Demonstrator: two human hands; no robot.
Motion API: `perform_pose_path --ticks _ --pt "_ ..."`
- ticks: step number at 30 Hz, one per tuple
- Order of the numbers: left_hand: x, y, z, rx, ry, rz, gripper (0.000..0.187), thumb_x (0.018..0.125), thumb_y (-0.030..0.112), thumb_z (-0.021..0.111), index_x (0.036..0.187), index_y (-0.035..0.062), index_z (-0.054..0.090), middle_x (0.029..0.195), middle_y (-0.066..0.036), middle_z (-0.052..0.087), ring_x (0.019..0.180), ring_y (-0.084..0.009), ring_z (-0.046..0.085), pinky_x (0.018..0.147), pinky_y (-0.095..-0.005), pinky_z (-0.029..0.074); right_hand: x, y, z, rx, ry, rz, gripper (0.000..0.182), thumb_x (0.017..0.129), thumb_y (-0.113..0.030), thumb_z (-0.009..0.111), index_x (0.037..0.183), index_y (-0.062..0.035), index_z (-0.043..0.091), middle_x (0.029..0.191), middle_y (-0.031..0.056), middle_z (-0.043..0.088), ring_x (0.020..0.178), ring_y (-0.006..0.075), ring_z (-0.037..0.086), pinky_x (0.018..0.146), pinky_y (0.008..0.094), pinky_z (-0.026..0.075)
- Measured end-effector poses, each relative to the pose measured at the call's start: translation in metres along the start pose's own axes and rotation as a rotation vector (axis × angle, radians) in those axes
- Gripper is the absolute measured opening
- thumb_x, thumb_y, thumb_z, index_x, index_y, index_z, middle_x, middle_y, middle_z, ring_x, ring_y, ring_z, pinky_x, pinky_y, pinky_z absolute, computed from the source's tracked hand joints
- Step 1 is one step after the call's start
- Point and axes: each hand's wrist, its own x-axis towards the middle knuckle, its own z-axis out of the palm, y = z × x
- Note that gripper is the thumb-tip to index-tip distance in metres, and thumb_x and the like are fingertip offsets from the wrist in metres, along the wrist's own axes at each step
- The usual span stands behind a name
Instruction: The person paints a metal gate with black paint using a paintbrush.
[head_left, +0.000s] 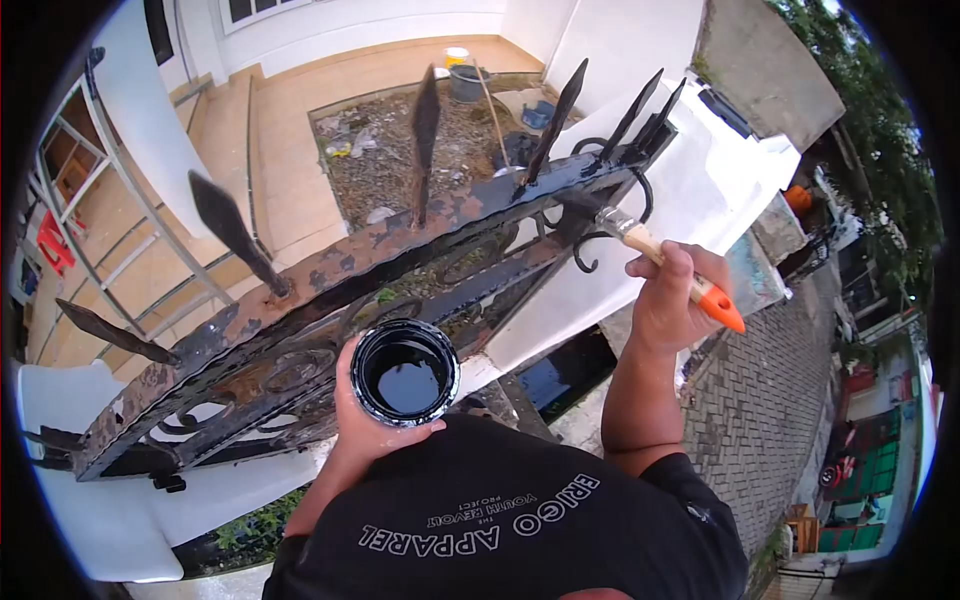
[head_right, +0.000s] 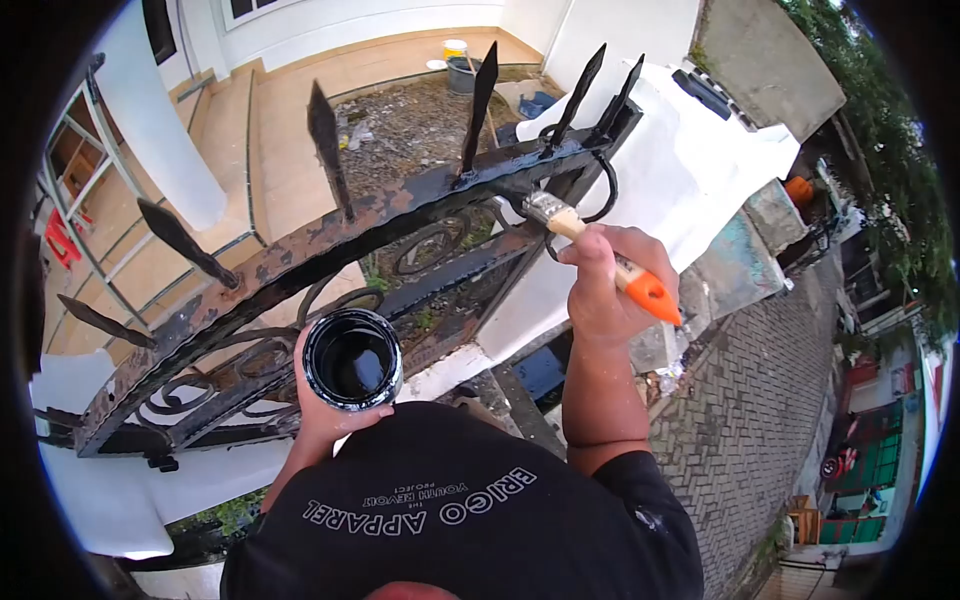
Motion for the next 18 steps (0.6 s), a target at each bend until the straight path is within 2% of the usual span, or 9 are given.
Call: perform_pose_path --ticks 1,2,3,5,7,12,15,17,18 --pt "-0.002 -0.002 -0.003 -0.019 -0.005 -0.005 0.128 0.048 0.028 0.097 0.145 0.002 0.018 0.138 -0.018 0.045 0.129 -0.0299 0.047 0.11 -0.0436 0.035 -0.003 -0.007 0.004 0.096 0.061 -0.042 0.02 0.082 -0.014 0.077 0.076 -0.0006 0.063 0.066 0.0055 0.065 0.056 0.0136 0.062 0.055 0.0243 0.049" --pt "-0.004 -0.003 -0.007 0.003 -0.017 -0.002 0.129 0.048 0.028 0.097 0.146 0.0021 0.017 0.138 -0.018 0.045 0.129 -0.0299 0.047 0.11 -0.0436 0.035 -0.004 -0.001 0.004 -0.038 0.05 -0.219 0.024 0.08 -0.019 0.081 0.076 -0.0009 0.065 0.065 0.006 0.066 0.058 0.0143 0.064 0.055 0.0247 0.049" --pt "-0.005 -0.002 -0.01 0.028 -0.031 0.002 0.129 0.048 0.027 0.097 0.146 0.0021 0.017 0.138 -0.018 0.045 0.129 -0.0299 0.047 0.11 -0.0436 0.035 -0.001 -0.004 0.012 -0.051 0.046 -0.222 0.024 0.08 -0.019 0.081 0.076 -0.0009 0.065 0.065 0.006 0.066 0.058 0.0143 0.064 0.055 0.0247 0.049" --pt "-0.006 0.002 -0.014 -0.016 -0.051 0.003 0.129 0.048 0.026 0.096 0.146 0.0021 0.016 0.138 -0.018 0.045 0.129 -0.0296 0.048 0.11 -0.0435 0.035 0.003 -0.009 0.035 -0.366 -0.144 -0.425 0.024 0.077 -0.019 0.084 0.075 -0.0016 0.067 0.065 0.0057 0.066 0.057 0.0125 0.062 0.055 0.0231 0.047" --pt "-0.006 0.005 -0.021 -0.008 -0.067 0.06 0.123 0.046 0.019 0.097 0.143 0.0021 0.023 0.132 -0.017 0.051 0.125 -0.0267 0.052 0.107 -0.041 0.039 0.0 -0.004 0.057 -0.407 -0.185 -0.238 0.021 0.075 -0.016 0.084 0.076 -0.0023 0.068 0.064 0.0051 0.065 0.056 0.0102 0.06 0.054 0.0215 0.045" --pt "-0.013 -0.002 -0.037 -0.07 -0.083 0.018 0.123 0.047 0.023 0.098 0.143 0.0019 0.023 0.131 -0.017 0.051 0.124 -0.0265 0.052 0.107 -0.0411 0.038 -0.022 -0.027 0.04 -0.466 -0.026 -0.153 0.02 0.081 -0.009 0.079 0.071 0.0007 0.065 0.058 0.0051 0.064 0.051 0.0078 0.056 0.052 0.0201 0.043" --pt "-0.015 -0.003 -0.044 -0.042 -0.101 0.0 0.123 0.046 0.024 0.098 0.142 0.0014 0.025 0.131 -0.017 0.051 0.124 -0.0262 0.052 0.107 -0.0411 0.039 -0.023 -0.043 0.046 -0.198 0.073 -0.187 0.018 0.085 -0.01 0.074 0.077 0.0009 0.062 0.061 0.0051 0.064 0.05 0.0076 0.056 0.05 0.0213 0.043" --pt "-0.018 -0.003 -0.044 -0.097 -0.104 -0.046 0.123 0.046 0.024 0.098 0.142 0.0014 0.025 0.131 -0.016 0.051 0.124 -0.0262 0.052 0.107 -0.0408 0.039 -0.016 -0.035 0.06 -0.173 0.046 -0.179 0.017 0.086 -0.011 0.073 0.081 0.0003 0.061 0.062 0.005 0.064 0.051 0.0072 0.055 0.05 0.0213 0.043" --pt "-0.019 -0.002 -0.045 -0.104 -0.108 -0.049 0.123 0.046 0.024 0.098 0.142 0.0014 0.025 0.131 -0.016 0.051 0.124 -0.0262 0.052 0.107 -0.0408 0.039 -0.012 -0.023 0.061 -0.273 -0.023 -0.181 0.018 0.085 -0.011 0.075 0.078 -0.0001 0.063 0.061 0.0043 0.063 0.052 0.0071 0.056 0.05 0.0206 0.042"
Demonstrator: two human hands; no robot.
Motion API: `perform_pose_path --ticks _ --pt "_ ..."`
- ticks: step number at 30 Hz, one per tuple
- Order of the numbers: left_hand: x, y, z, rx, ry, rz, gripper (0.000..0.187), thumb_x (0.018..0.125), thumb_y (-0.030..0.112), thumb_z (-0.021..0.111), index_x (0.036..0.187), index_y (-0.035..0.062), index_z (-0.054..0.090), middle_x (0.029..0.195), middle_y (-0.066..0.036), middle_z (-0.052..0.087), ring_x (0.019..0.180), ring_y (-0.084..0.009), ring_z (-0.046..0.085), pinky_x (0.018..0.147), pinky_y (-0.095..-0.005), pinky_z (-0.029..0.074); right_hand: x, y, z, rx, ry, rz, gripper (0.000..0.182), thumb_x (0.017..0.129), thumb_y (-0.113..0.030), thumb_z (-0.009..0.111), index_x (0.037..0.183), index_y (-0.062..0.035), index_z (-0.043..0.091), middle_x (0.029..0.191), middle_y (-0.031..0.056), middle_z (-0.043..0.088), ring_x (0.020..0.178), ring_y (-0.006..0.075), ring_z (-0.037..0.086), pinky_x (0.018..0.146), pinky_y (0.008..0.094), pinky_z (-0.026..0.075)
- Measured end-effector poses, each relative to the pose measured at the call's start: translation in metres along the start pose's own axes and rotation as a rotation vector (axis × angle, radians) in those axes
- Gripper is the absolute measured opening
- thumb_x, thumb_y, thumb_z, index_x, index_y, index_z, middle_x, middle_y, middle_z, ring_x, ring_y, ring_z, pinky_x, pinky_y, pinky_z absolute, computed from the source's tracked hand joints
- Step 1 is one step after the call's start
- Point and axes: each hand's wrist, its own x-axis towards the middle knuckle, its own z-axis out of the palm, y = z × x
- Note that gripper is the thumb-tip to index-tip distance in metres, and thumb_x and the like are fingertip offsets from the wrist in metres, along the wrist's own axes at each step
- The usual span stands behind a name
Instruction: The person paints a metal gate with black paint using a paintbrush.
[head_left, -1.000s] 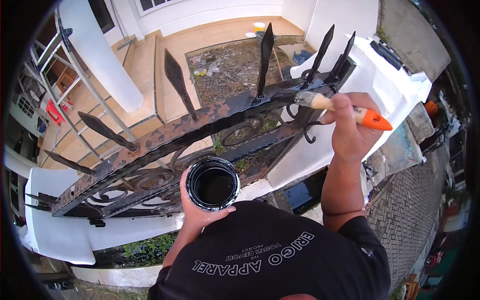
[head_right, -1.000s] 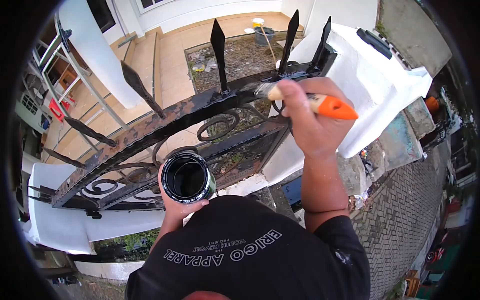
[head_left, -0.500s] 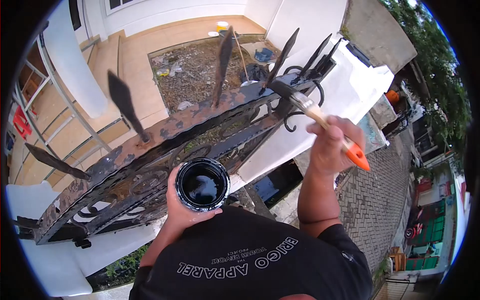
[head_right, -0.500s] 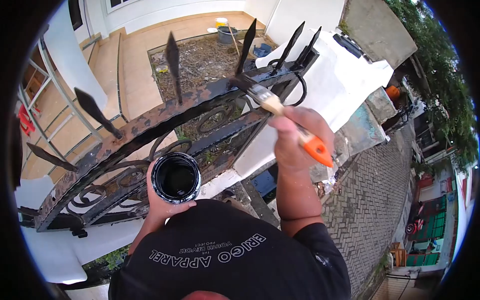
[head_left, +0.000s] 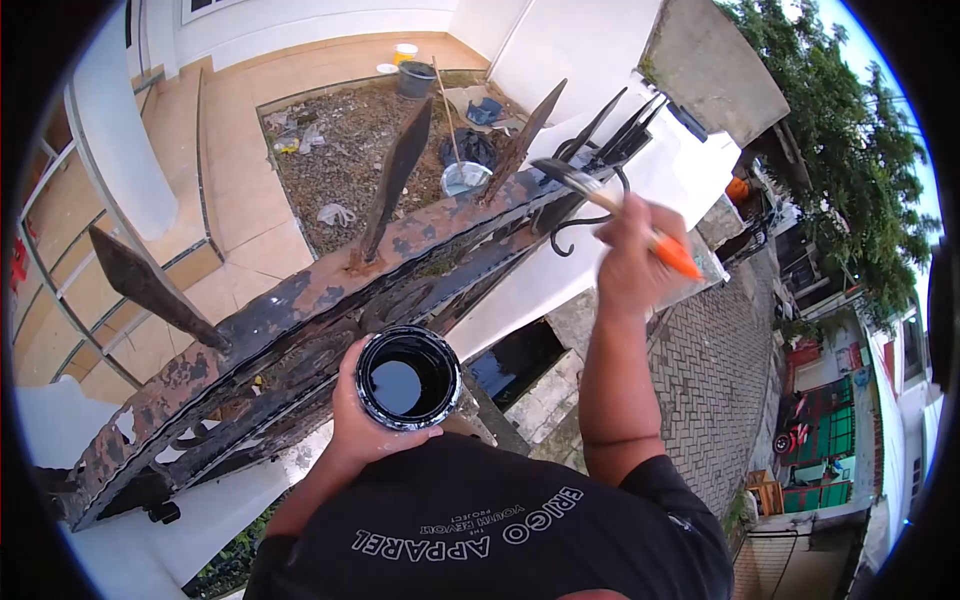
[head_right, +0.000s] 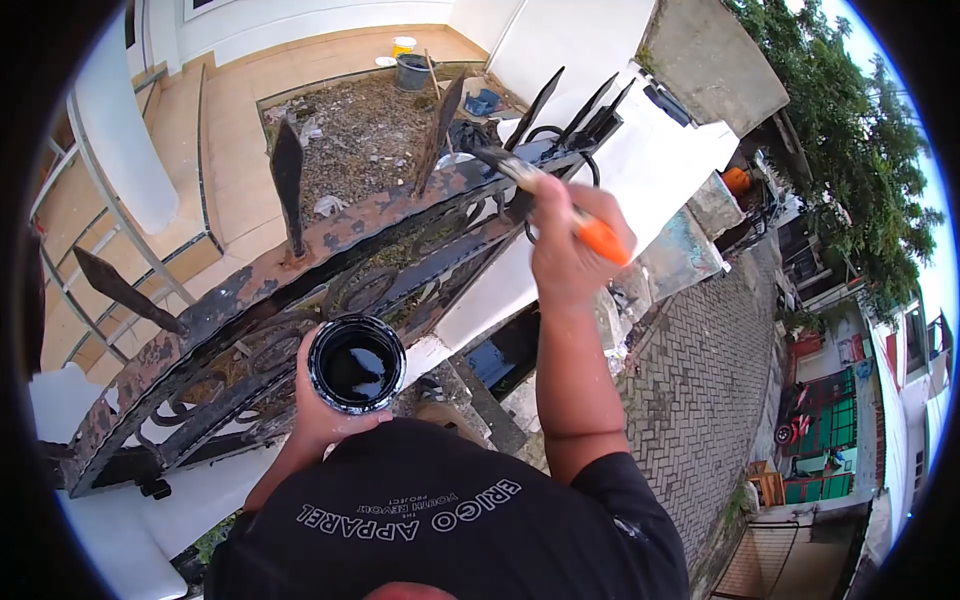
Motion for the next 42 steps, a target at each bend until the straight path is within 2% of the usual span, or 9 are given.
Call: perform_pose_path --ticks 6,11,14,17,21,25,27,33,42 --pt "-0.003 0.003 -0.008 -0.039 -0.013 0.007 0.121 0.046 0.024 0.098 0.142 0.0005 0.027 0.13 -0.017 0.053 0.123 -0.026 0.053 0.108 -0.0405 0.039 -0.012 -0.001 -0.014 -0.367 -0.05 -0.084 0.02 0.081 -0.012 0.079 0.074 0.0005 0.064 0.061 0.005 0.064 0.052 0.0089 0.059 0.052 0.021 0.044" --pt "-0.003 -0.001 -0.007 -0.091 -0.027 0.0 0.121 0.047 0.023 0.098 0.142 0.0004 0.027 0.131 -0.017 0.053 0.124 -0.0263 0.053 0.108 -0.0405 0.038 0.015 -0.026 -0.013 -0.218 -0.064 -0.155 0.018 0.083 -0.012 0.077 0.078 0.0005 0.064 0.062 0.0075 0.065 0.052 0.0113 0.061 0.051 0.0226 0.047" --pt "-0.007 -0.005 -0.006 -0.127 -0.059 0.016 0.122 0.048 0.021 0.097 0.143 0.0008 0.023 0.133 -0.017 0.05 0.126 -0.0267 0.051 0.108 -0.0415 0.037 0.045 -0.035 0.013 -0.487 -0.358 -0.532 0.02 0.076 -0.016 0.082 0.071 -0.0066 0.065 0.064 0.0059 0.064 0.053 0.0159 0.062 0.049 0.0254 0.046" --pt "-0.01 -0.007 -0.006 -0.123 -0.076 0.032 0.123 0.049 0.02 0.096 0.144 0.0012 0.021 0.135 -0.017 0.048 0.127 -0.0266 0.049 0.109 -0.0423 0.036 0.058 -0.03 0.023 -0.653 -0.682 -0.653 0.021 0.076 -0.015 0.081 0.069 -0.0064 0.063 0.061 0.0056 0.061 0.05 0.0185 0.059 0.049 0.0281 0.045" --pt "-0.011 -0.007 -0.008 -0.138 -0.065 -0.004 0.122 0.048 0.019 0.096 0.144 0.0015 0.022 0.134 -0.016 0.048 0.127 -0.026 0.048 0.109 -0.0416 0.036 0.064 -0.037 0.02 -0.605 -0.908 -0.634 0.025 0.075 -0.023 0.082 0.068 -0.0091 0.061 0.059 0.0043 0.059 0.048 0.0224 0.057 0.046 0.0313 0.045" --pt "-0.013 -0.011 -0.007 -0.183 -0.012 0.02 0.119 0.049 0.02 0.097 0.142 0.0003 0.026 0.131 -0.019 0.052 0.125 -0.0268 0.052 0.108 -0.0417 0.038 0.077 -0.056 0.009 -0.46 -0.783 -0.478 0.025 0.075 -0.014 0.082 0.065 -0.0067 0.06 0.057 0.0058 0.059 0.049 0.0178 0.058 0.048 0.0271 0.045" --pt "-0.013 -0.011 -0.007 -0.155 -0.012 0.003 0.119 0.05 0.02 0.097 0.142 0.0001 0.026 0.131 -0.018 0.051 0.125 -0.0272 0.052 0.108 -0.0417 0.038 0.08 -0.052 0.014 -0.497 -0.781 -0.505 0.024 0.075 -0.016 0.081 0.066 -0.0074 0.061 0.058 0.0055 0.059 0.049 0.0194 0.058 0.047 0.0276 0.045" --pt "-0.012 -0.011 -0.006 -0.165 -0.014 0.008 0.118 0.051 0.02 0.096 0.142 -0.0001 0.025 0.131 -0.018 0.052 0.124 -0.0274 0.053 0.108 -0.0412 0.038 0.068 -0.058 0.015 -0.651 -1.2 -0.716 0.029 0.076 -0.021 0.078 0.066 -0.0095 0.054 0.057 0.0042 0.047 0.05 0.0248 0.053 0.047 0.0367 0.043" --pt "-0.011 -0.012 -0.008 -0.085 -0.033 0.0 0.117 0.05 0.024 0.096 0.142 -0.0007 0.028 0.131 -0.019 0.051 0.125 -0.0282 0.052 0.108 -0.0405 0.038 0.076 -0.065 0.021 -0.715 -1.292 -0.649 0.025 0.079 -0.024 0.074 0.071 -0.009 0.056 0.066 0.0042 0.049 0.063 0.024 0.056 0.054 0.0374 0.045"
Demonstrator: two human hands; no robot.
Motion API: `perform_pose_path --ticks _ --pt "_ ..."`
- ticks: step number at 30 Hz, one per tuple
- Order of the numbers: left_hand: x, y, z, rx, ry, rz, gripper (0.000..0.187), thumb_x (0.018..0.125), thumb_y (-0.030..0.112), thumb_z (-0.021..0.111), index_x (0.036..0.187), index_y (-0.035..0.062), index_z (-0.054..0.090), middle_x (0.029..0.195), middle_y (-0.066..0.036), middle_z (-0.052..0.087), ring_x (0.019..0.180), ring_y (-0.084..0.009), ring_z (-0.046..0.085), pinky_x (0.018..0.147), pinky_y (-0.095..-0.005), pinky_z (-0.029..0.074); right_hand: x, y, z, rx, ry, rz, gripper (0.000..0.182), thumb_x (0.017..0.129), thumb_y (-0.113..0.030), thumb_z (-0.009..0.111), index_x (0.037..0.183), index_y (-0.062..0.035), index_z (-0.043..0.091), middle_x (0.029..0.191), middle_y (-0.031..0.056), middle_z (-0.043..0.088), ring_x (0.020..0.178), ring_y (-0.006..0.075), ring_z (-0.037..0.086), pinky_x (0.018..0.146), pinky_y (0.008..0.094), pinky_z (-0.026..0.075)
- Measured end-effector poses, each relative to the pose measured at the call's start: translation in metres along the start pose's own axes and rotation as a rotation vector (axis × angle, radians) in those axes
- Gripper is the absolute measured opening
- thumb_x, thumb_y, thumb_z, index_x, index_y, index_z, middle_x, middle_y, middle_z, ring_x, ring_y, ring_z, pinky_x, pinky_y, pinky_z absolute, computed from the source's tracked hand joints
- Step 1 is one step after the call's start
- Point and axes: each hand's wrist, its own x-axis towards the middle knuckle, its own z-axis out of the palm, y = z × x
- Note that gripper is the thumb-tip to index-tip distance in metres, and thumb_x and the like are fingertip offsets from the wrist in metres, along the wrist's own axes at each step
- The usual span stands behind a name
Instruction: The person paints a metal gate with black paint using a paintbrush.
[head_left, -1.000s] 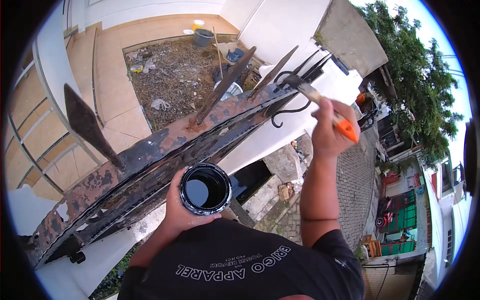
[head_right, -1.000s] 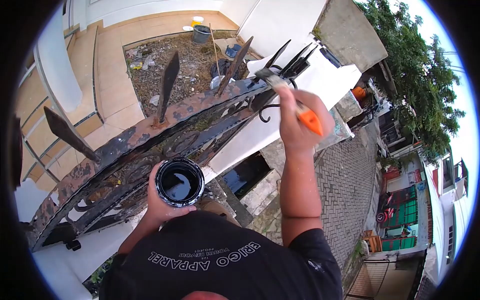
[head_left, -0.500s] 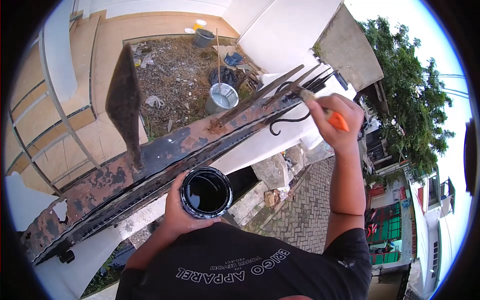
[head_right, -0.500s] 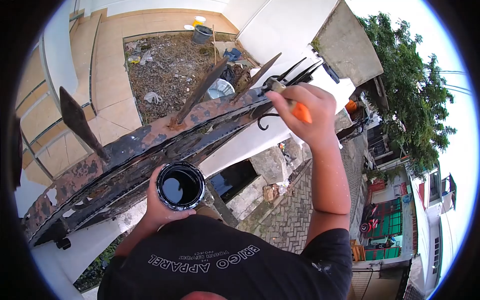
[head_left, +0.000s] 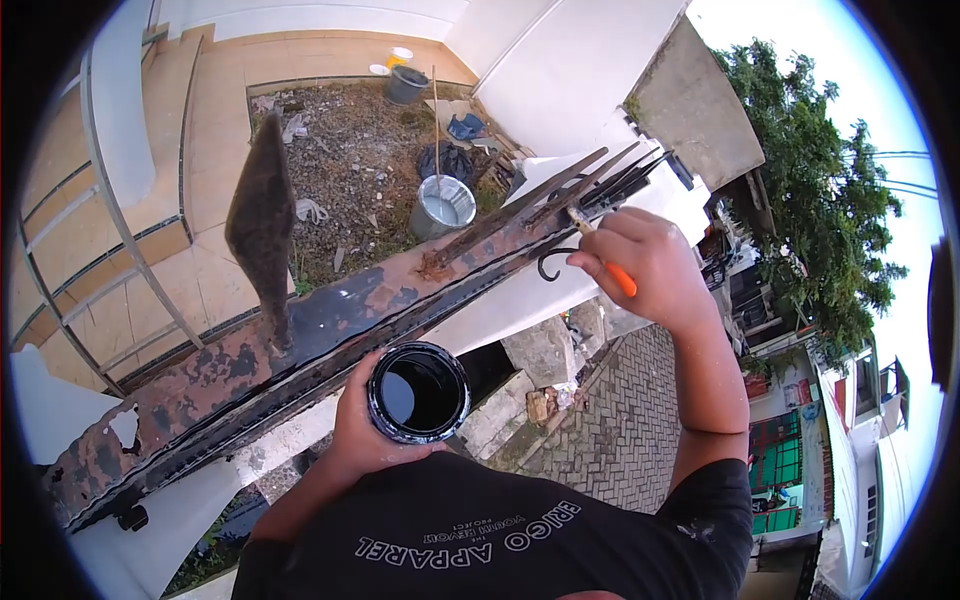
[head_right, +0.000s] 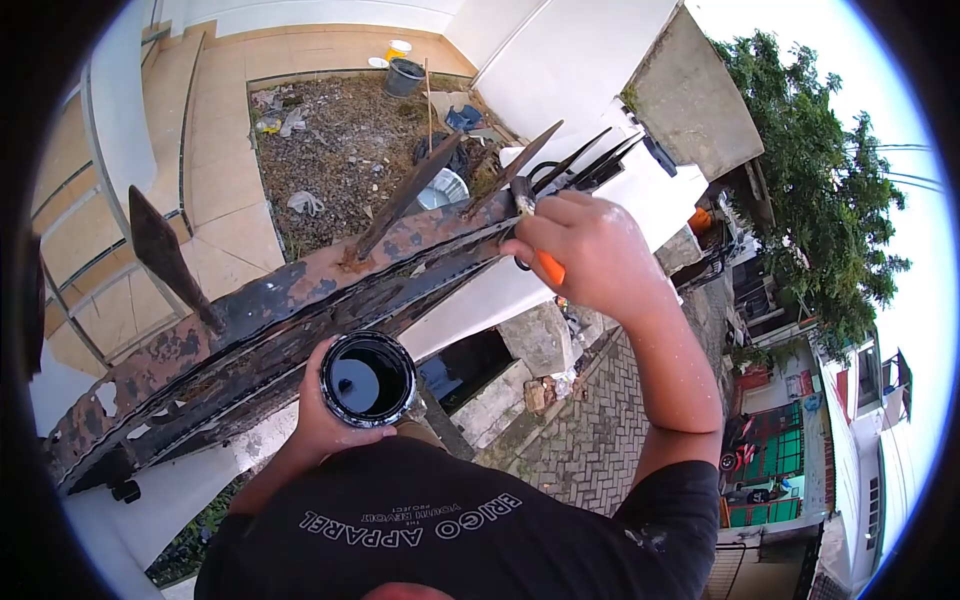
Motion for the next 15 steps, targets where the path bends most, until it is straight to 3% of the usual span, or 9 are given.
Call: perform_pose_path --ticks 5,8,13,15 --pt "0.002 -0.001 0.0 -0.062 0.025 0.017 0.117 0.05 0.027 0.097 0.141 -0.0013 0.029 0.131 -0.019 0.052 0.124 -0.0278 0.053 0.108 -0.04 0.038 -0.015 -0.016 -0.011 -0.024 -0.016 0.025 0.021 0.079 -0.022 0.075 0.075 -0.009 0.059 0.066 0.0043 0.049 0.061 0.0241 0.056 0.054 0.0368 0.046" --pt "0.003 -0.001 0.0 -0.043 0.001 0.009 0.118 0.049 0.027 0.097 0.141 -0.0015 0.029 0.131 -0.018 0.052 0.123 -0.0271 0.053 0.108 -0.0401 0.038 -0.011 -0.013 0.006 -0.012 0.233 0.091 0.018 0.077 -0.018 0.077 0.074 -0.009 0.061 0.067 0.0048 0.054 0.058 0.0241 0.058 0.052 0.0358 0.046" --pt "0.003 0.0 -0.002 -0.073 0.024 0.008 0.116 0.049 0.025 0.097 0.14 -0.0017 0.03 0.13 -0.017 0.053 0.122 -0.0264 0.053 0.107 -0.0398 0.038 -0.034 -0.008 0.025 0.022 0.321 0.23 0.014 0.079 -0.011 0.075 0.076 -0.0063 0.062 0.066 0.0063 0.058 0.054 0.0245 0.057 0.051 0.0349 0.046" --pt "0.005 0.002 -0.002 -0.084 0.028 0.018 0.116 0.049 0.025 0.097 0.14 -0.0019 0.03 0.13 -0.017 0.053 0.123 -0.0263 0.053 0.108 -0.0395 0.038 -0.045 -0.014 0.018 0.079 0.388 0.381 0.013 0.079 -0.008 0.074 0.075 -0.005 0.062 0.066 0.0077 0.06 0.053 0.0244 0.058 0.05 0.0336 0.045"
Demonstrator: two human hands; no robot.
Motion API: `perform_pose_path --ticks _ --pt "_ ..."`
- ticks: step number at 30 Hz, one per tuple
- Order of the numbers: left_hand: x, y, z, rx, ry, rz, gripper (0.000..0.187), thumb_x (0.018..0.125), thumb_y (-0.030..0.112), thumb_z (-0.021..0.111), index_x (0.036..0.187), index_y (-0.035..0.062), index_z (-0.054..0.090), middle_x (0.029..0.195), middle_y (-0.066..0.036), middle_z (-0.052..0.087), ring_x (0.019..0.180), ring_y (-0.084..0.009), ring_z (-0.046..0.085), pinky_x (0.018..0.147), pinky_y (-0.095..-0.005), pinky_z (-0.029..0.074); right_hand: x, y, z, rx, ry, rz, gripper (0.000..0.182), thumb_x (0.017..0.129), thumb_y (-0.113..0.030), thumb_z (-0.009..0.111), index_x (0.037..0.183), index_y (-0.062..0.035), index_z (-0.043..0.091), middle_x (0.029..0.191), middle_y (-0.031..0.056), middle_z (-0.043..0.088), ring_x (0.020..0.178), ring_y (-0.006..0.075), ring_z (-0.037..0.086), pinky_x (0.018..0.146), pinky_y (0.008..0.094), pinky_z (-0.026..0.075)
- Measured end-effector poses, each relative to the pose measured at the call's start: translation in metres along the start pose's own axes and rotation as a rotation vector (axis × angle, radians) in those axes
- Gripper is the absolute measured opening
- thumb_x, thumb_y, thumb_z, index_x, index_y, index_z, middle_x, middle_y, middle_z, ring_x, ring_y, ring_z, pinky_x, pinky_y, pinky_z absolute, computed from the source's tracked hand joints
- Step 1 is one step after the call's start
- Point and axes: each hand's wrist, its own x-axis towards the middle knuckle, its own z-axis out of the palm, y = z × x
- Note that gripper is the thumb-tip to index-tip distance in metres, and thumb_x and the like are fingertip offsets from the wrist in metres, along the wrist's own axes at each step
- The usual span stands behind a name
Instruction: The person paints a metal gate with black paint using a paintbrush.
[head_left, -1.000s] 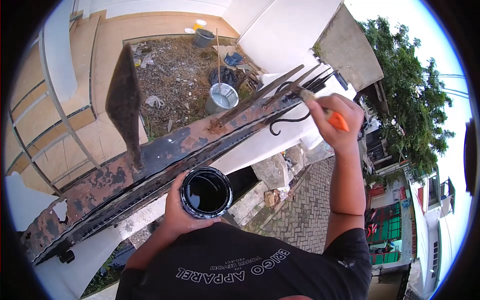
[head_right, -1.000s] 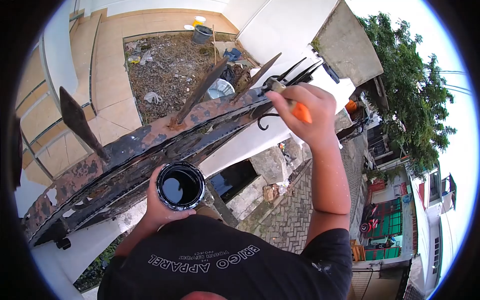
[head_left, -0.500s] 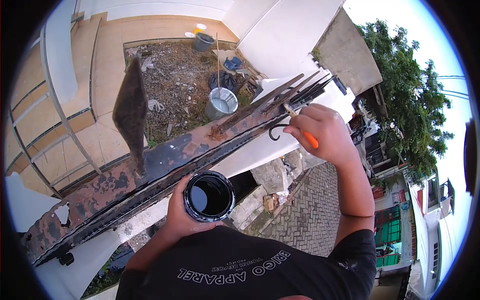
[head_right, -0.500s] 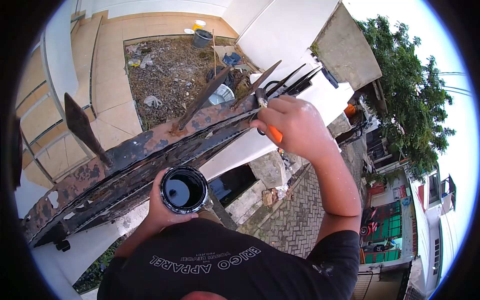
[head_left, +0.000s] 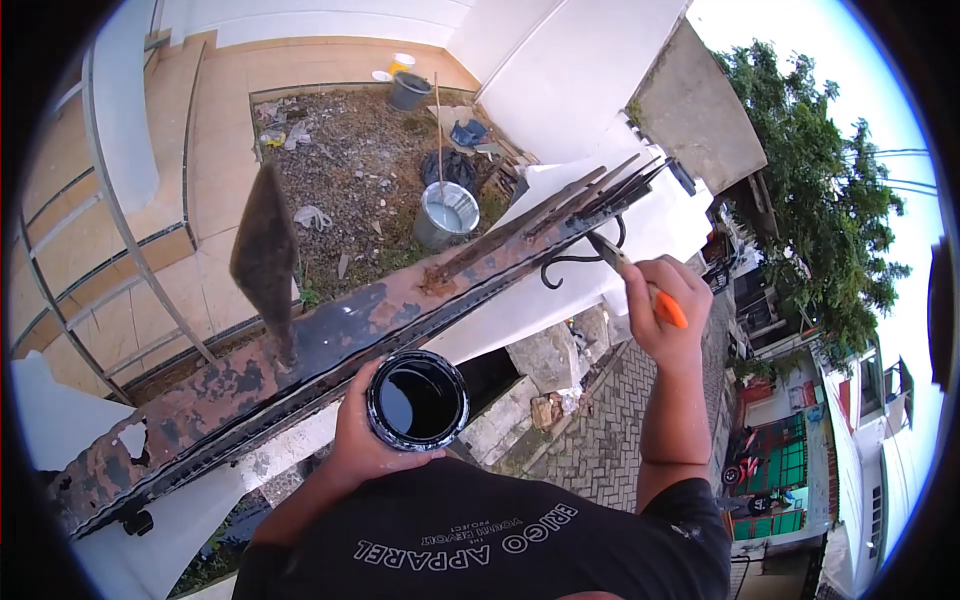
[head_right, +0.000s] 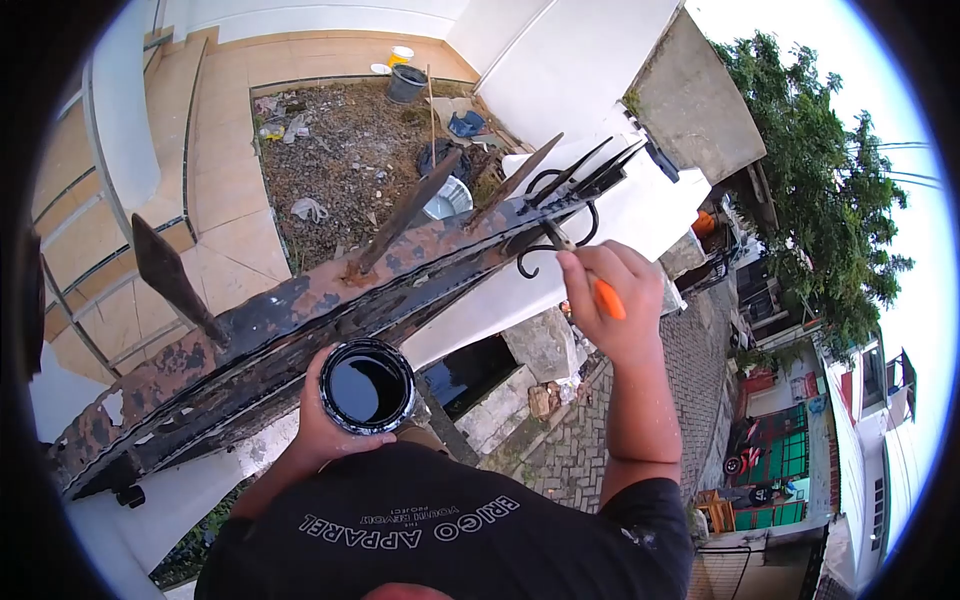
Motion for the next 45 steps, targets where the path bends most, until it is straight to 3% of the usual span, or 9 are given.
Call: perform_pose_path --ticks 5,12,16,21,28,36,38,43,45 --pt "0.002 0.002 -0.001 0.034 -0.037 -0.011 0.115 0.05 0.024 0.097 0.14 -0.002 0.03 0.129 -0.018 0.053 0.124 -0.0257 0.052 0.108 -0.0391 0.038 -0.008 0.003 0.022 0.132 0.232 -0.063 0.008 0.077 -0.002 0.074 0.079 -0.0039 0.066 0.069 0.0085 0.063 0.058 0.0206 0.062 0.053 0.0295 0.047" --pt "-0.001 -0.002 0.003 -0.024 -0.022 -0.036 0.118 0.049 0.021 0.097 0.141 -0.0012 0.027 0.131 -0.018 0.052 0.124 -0.0258 0.052 0.108 -0.0395 0.037 -0.031 0.013 0.01 0.285 0.191 0.001 0.015 0.072 -0.004 0.078 0.084 -0.0031 0.068 0.071 0.0085 0.063 0.061 0.0209 0.063 0.056 0.0291 0.048" --pt "-0.004 -0.007 0.002 0.028 -0.013 -0.072 0.119 0.048 0.021 0.098 0.141 0.0006 0.026 0.131 -0.017 0.051 0.125 -0.0262 0.05 0.108 -0.0412 0.037 -0.014 0.02 0.003 0.211 0.053 0.009 0.03 0.07 -0.001 0.078 0.099 -0.0062 0.072 0.081 0.0091 0.063 0.072 0.0228 0.063 0.062 0.03 0.049" --pt "-0.004 -0.003 0.013 0.186 0.02 -0.008 0.122 0.047 0.022 0.098 0.142 0.0025 0.023 0.133 -0.017 0.049 0.125 -0.0267 0.05 0.108 -0.0419 0.038 -0.036 0.037 0.017 0.394 -0.087 -0.042 0.03 0.069 0.002 0.077 0.098 -0.0062 0.072 0.078 0.0082 0.06 0.07 0.0225 0.061 0.061 0.0297 0.048" --pt "0.002 0.001 0.041 0.377 0.132 0.016 0.126 0.046 0.021 0.098 0.144 0.0045 0.019 0.134 -0.017 0.048 0.126 -0.0276 0.05 0.108 -0.0427 0.038 -0.036 0.06 0.034 0.574 0.16 -0.121 0.029 0.067 0.003 0.077 0.094 -0.0056 0.072 0.08 0.0086 0.06 0.069 0.024 0.061 0.059 0.0311 0.047" --pt "0.013 0.0 0.075 0.46 0.233 0.077 0.128 0.048 0.023 0.097 0.145 0.004 0.016 0.135 -0.018 0.047 0.127 -0.0293 0.049 0.108 -0.0437 0.037 -0.059 0.098 0.039 0.775 0.063 -0.211 0.021 0.066 -0.001 0.076 0.086 -0.0048 0.073 0.075 0.0092 0.06 0.065 0.0247 0.06 0.057 0.0322 0.045" --pt "0.017 -0.005 0.083 0.497 0.251 0.071 0.128 0.049 0.024 0.097 0.145 0.004 0.016 0.136 -0.018 0.047 0.127 -0.0294 0.049 0.109 -0.0439 0.037 -0.075 0.112 0.045 0.813 0.112 -0.203 0.021 0.064 -0.007 0.077 0.085 -0.0079 0.072 0.075 0.0064 0.06 0.061 0.0218 0.058 0.052 0.0322 0.044" --pt "0.021 -0.016 0.105 0.494 0.356 0.085 0.127 0.049 0.027 0.097 0.145 0.0033 0.017 0.136 -0.018 0.046 0.127 -0.0295 0.049 0.108 -0.044 0.037 -0.117 0.137 0.09 0.972 0.544 0.098 0.012 0.08 -0.006 0.071 0.091 -0.0038 0.066 0.073 0.0094 0.067 0.062 0.0203 0.064 0.058 0.0294 0.05" --pt "0.022 -0.018 0.109 0.507 0.378 0.086 0.125 0.05 0.029 0.097 0.144 0.0022 0.018 0.135 -0.018 0.046 0.126 -0.0297 0.049 0.108 -0.0443 0.037 -0.125 0.126 0.113 1.125 0.584 0.178 0.011 0.082 -0.007 0.07 0.091 -0.0033 0.065 0.073 0.0102 0.068 0.062 0.0209 0.065 0.059 0.0293 0.051"
